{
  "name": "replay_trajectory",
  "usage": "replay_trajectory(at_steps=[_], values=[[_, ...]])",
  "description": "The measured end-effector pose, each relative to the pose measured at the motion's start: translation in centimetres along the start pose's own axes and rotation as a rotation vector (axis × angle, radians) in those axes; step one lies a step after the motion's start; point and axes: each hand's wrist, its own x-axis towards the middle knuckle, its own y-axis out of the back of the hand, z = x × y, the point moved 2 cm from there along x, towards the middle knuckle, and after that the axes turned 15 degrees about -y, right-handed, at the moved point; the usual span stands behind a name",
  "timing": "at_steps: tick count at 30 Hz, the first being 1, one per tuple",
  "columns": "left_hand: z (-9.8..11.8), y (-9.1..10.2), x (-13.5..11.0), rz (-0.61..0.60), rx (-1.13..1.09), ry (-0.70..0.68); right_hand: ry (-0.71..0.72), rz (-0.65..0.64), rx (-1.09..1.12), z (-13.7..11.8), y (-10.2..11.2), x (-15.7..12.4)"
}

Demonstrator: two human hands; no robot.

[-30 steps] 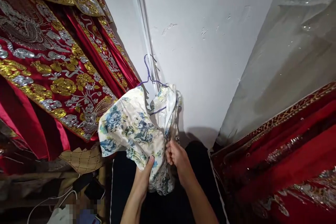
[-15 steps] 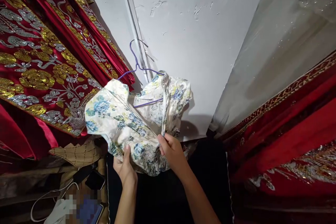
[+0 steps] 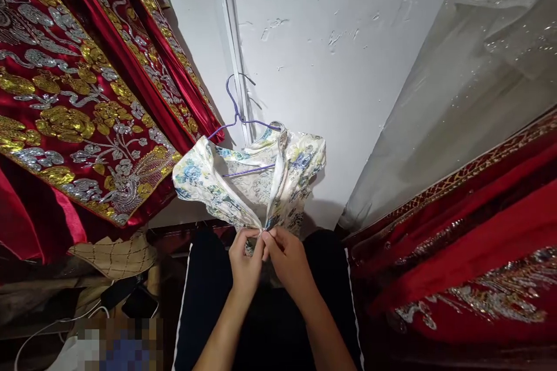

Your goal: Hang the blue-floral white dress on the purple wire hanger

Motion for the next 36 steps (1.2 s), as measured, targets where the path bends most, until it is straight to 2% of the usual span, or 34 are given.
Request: replay_trajectory(at_steps=[3,7,9,11,13,15,20,23,26,29,31,34,36], values=[[-0.1,0.5,-0.9,0.015,-0.004,0.034,-0.044,-0.137,0.009,-0.3,0.5,0.0],[-0.1,1.6,-1.6,0.050,0.011,0.066,-0.146,-0.297,0.052,-0.8,-0.7,-0.3],[-0.3,1.8,-1.5,0.060,0.022,0.059,-0.187,-0.289,0.100,-1.4,-1.6,-0.1],[-0.6,1.7,-1.2,0.071,0.020,0.051,-0.159,-0.245,0.131,-2.7,-1.9,0.8],[-1.2,1.0,-1.1,0.074,0.012,0.047,-0.087,-0.177,0.170,-4.9,-1.5,2.2],[-1.7,0.0,-1.2,0.075,0.004,0.037,-0.015,-0.117,0.202,-8.3,-0.6,3.9],[-2.8,-2.3,-2.0,0.023,-0.016,0.011,0.185,-0.109,0.311,-17.8,1.2,6.1],[-2.4,-2.2,-1.5,-0.001,-0.055,0.031,0.253,-0.131,0.329,-19.8,0.7,5.7],[-0.5,-0.5,1.8,-0.012,-0.098,-0.003,0.243,-0.172,0.319,-18.7,0.0,4.9],[2.8,2.2,7.9,0.064,-0.133,-0.117,0.245,-0.178,0.315,-17.6,-0.4,3.9],[5.3,3.9,12.4,0.142,-0.076,-0.291,0.286,-0.177,0.293,-17.7,-0.5,3.4],[8.0,5.0,17.3,-0.011,0.052,-0.510,0.372,-0.180,0.272,-18.2,-0.8,3.5],[8.9,5.4,18.9,-0.072,0.122,-0.585,0.419,-0.144,0.259,-17.5,-1.1,4.5]])
